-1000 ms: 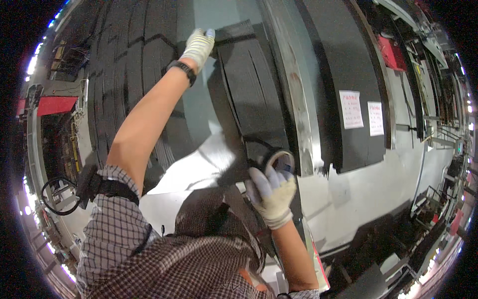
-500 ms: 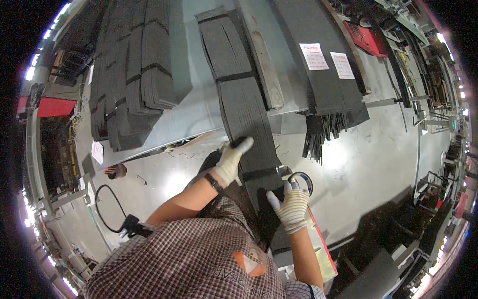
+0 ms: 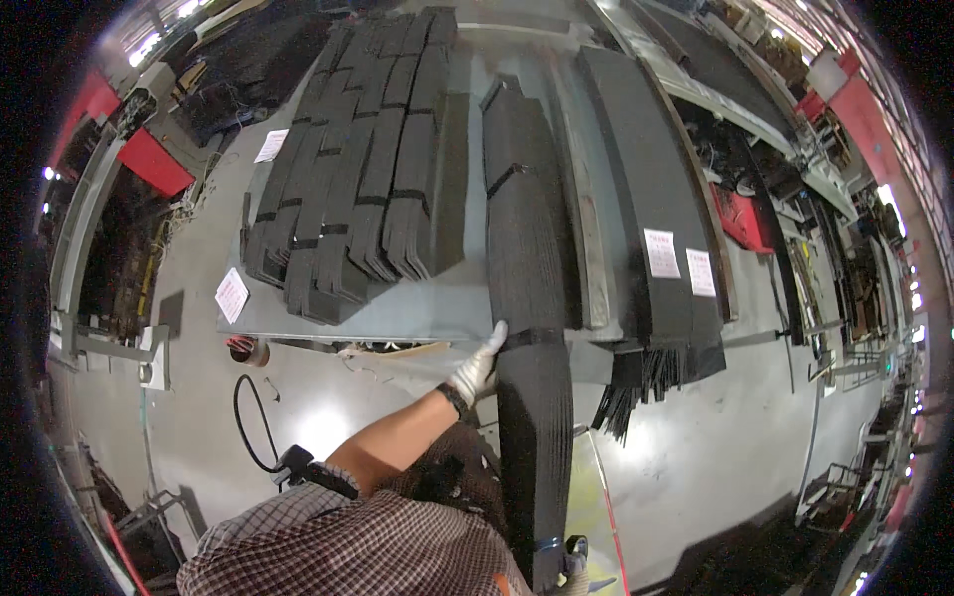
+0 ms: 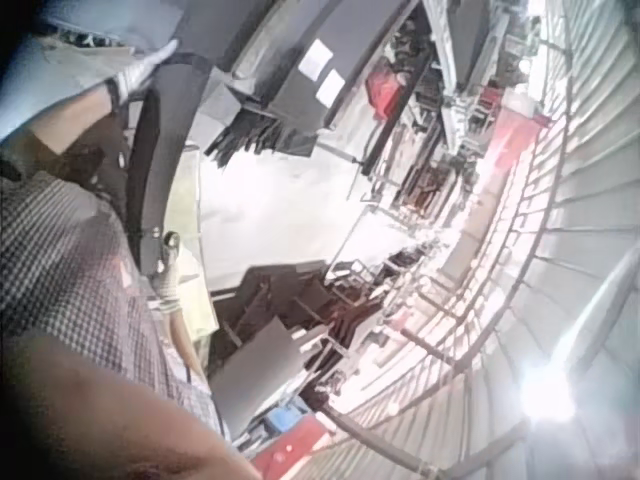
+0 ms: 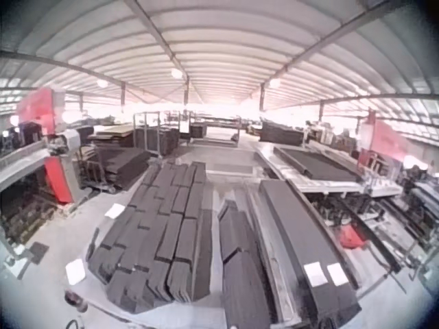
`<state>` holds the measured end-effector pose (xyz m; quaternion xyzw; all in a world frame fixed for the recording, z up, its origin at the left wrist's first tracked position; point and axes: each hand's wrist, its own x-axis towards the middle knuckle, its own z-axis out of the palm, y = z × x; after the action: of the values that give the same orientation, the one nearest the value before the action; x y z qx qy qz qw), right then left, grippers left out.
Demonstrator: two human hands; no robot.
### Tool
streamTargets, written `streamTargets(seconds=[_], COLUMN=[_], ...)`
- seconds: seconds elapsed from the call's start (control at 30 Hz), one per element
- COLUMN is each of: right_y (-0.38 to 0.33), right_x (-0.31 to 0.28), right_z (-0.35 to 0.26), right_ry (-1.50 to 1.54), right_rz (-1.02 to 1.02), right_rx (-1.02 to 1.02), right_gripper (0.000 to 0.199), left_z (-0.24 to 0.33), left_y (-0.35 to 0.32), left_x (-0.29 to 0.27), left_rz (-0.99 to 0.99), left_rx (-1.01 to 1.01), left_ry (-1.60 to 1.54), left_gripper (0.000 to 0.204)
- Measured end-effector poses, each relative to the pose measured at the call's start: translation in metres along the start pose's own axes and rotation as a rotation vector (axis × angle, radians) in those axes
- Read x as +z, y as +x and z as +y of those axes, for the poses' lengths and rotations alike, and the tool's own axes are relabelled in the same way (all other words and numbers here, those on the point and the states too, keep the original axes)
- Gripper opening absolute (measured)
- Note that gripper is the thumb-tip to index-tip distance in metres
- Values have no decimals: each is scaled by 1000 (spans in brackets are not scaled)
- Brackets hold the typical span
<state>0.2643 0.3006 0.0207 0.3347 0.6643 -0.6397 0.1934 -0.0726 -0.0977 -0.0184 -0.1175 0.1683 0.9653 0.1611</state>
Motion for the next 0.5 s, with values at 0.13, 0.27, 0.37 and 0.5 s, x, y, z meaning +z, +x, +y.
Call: streamTargets(seconds=[0.13,0.27,0.37,0.5], right_y=[17,3,13,49], right_x=[23,94,178,274], right_z=[-60,-130,-148,-201], right_ry=[-327,-854,-1437,-1045], right_rz=[-94,-118,-26,-35], right_rx=[-272,-510,-840,-680], right_gripper=[27,52,103,102], left_z=[20,60,93,100], left_y=[-2,23,39,14], left_x=[-17,-14,-9,-27], left_rz=[-81,-36,-75,-109], left_rx=[19,-19,-32,76], left_ry=[-114,-214,-239,136], left_gripper=[86,90,93,90])
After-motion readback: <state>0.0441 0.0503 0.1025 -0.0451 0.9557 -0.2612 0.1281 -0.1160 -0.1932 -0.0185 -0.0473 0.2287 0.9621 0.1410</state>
